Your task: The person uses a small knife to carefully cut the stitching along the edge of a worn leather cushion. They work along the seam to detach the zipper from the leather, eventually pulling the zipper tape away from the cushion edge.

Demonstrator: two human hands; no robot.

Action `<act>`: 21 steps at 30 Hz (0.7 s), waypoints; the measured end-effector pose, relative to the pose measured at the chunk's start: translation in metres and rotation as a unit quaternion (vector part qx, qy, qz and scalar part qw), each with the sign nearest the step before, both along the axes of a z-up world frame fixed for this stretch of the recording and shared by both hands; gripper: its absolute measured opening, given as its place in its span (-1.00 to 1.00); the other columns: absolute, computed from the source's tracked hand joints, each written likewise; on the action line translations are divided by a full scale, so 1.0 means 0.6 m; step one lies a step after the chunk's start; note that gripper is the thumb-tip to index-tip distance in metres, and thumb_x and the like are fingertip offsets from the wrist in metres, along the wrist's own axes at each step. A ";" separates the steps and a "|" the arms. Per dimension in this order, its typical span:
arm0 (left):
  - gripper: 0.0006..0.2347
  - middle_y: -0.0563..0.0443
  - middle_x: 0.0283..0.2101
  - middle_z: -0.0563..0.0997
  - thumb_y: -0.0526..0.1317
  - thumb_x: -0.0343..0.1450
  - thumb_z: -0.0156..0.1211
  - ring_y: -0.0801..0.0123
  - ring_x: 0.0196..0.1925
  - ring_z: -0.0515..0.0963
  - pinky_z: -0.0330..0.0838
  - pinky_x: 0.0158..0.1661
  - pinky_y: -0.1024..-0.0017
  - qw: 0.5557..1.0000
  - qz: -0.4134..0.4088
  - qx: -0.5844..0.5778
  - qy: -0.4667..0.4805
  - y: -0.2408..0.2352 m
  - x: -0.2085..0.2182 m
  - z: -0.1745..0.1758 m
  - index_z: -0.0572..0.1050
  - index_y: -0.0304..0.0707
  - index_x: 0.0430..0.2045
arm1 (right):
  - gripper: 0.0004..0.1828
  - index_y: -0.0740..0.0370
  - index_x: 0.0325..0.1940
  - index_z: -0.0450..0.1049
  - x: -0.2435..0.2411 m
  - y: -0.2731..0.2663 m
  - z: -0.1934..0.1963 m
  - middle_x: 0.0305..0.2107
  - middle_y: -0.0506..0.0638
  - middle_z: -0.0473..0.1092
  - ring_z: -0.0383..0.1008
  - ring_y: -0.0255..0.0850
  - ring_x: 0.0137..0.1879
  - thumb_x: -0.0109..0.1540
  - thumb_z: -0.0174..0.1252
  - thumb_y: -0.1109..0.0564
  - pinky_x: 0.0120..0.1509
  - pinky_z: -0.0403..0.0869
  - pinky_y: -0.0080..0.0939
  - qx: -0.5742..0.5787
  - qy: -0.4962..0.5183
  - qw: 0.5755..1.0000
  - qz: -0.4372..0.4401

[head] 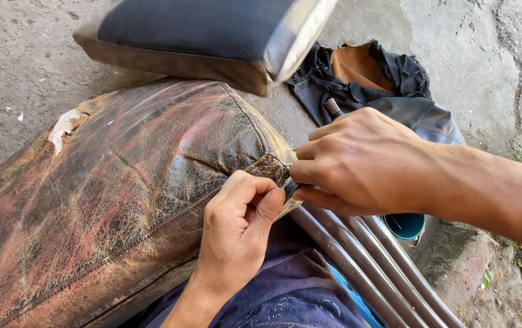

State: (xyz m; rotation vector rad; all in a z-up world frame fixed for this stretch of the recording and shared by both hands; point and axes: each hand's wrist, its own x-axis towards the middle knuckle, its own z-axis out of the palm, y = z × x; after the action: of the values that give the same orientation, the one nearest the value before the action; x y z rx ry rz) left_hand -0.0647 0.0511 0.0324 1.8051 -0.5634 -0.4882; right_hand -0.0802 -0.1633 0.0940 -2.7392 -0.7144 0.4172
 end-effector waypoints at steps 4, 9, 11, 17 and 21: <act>-0.88 0.09 -0.41 0.46 -0.26 0.49 0.23 0.55 -0.48 0.41 0.32 -0.47 0.55 0.999 -0.006 -0.035 -0.017 0.008 -0.001 -0.006 0.53 -0.35 -0.38 | -0.72 0.11 -0.40 0.51 -0.015 0.004 0.002 -0.53 -0.06 0.42 0.47 -0.11 -0.42 0.18 0.25 -0.12 -0.38 0.46 -0.02 -0.027 0.023 0.999 -0.015; -0.88 0.08 -0.40 0.46 -0.26 0.50 0.23 0.55 -0.47 0.41 0.33 -0.46 0.56 0.998 -0.010 -0.046 -0.030 0.018 -0.010 -0.022 0.54 -0.35 -0.38 | -0.72 0.12 -0.44 0.51 -0.029 0.016 -0.017 -0.56 -0.06 0.41 0.46 -0.13 -0.44 0.16 0.26 -0.12 -0.41 0.46 -0.03 -0.034 -0.037 0.999 -0.003; -0.88 0.08 -0.40 0.46 -0.26 0.49 0.24 0.55 -0.48 0.41 0.33 -0.46 0.56 0.999 -0.010 -0.040 -0.032 0.017 -0.009 -0.020 0.54 -0.35 -0.39 | -0.69 0.14 -0.46 0.52 -0.021 0.017 -0.021 -0.60 -0.05 0.41 0.47 -0.11 -0.44 0.13 0.27 -0.13 -0.42 0.46 -0.03 -0.019 -0.074 0.997 0.017; -0.89 0.09 -0.37 0.47 -0.25 0.52 0.23 0.55 -0.45 0.43 0.34 -0.43 0.55 0.998 -0.016 -0.055 -0.026 0.021 -0.010 -0.012 0.53 -0.33 -0.34 | -0.68 0.13 -0.24 0.56 0.002 0.026 -0.015 -0.50 -0.01 0.45 0.52 -0.11 -0.39 0.21 0.17 -0.15 -0.54 0.46 -0.06 -0.109 0.068 0.992 -0.002; -0.89 0.08 -0.38 0.46 -0.26 0.52 0.25 0.54 -0.47 0.39 0.31 -0.43 0.53 0.998 -0.011 -0.052 -0.038 0.019 -0.010 -0.015 0.54 -0.32 -0.33 | -0.70 0.04 -0.28 0.60 0.005 0.026 0.000 -0.48 -0.07 0.49 0.56 -0.06 -0.36 0.12 0.23 -0.17 -0.50 0.47 -0.02 -0.141 0.059 0.988 -0.016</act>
State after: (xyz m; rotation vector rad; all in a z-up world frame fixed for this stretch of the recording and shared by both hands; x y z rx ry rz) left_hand -0.0709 0.0624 0.0235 1.7249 -0.6504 -0.3982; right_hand -0.0774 -0.1478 0.0938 -2.9514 -0.6220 0.7167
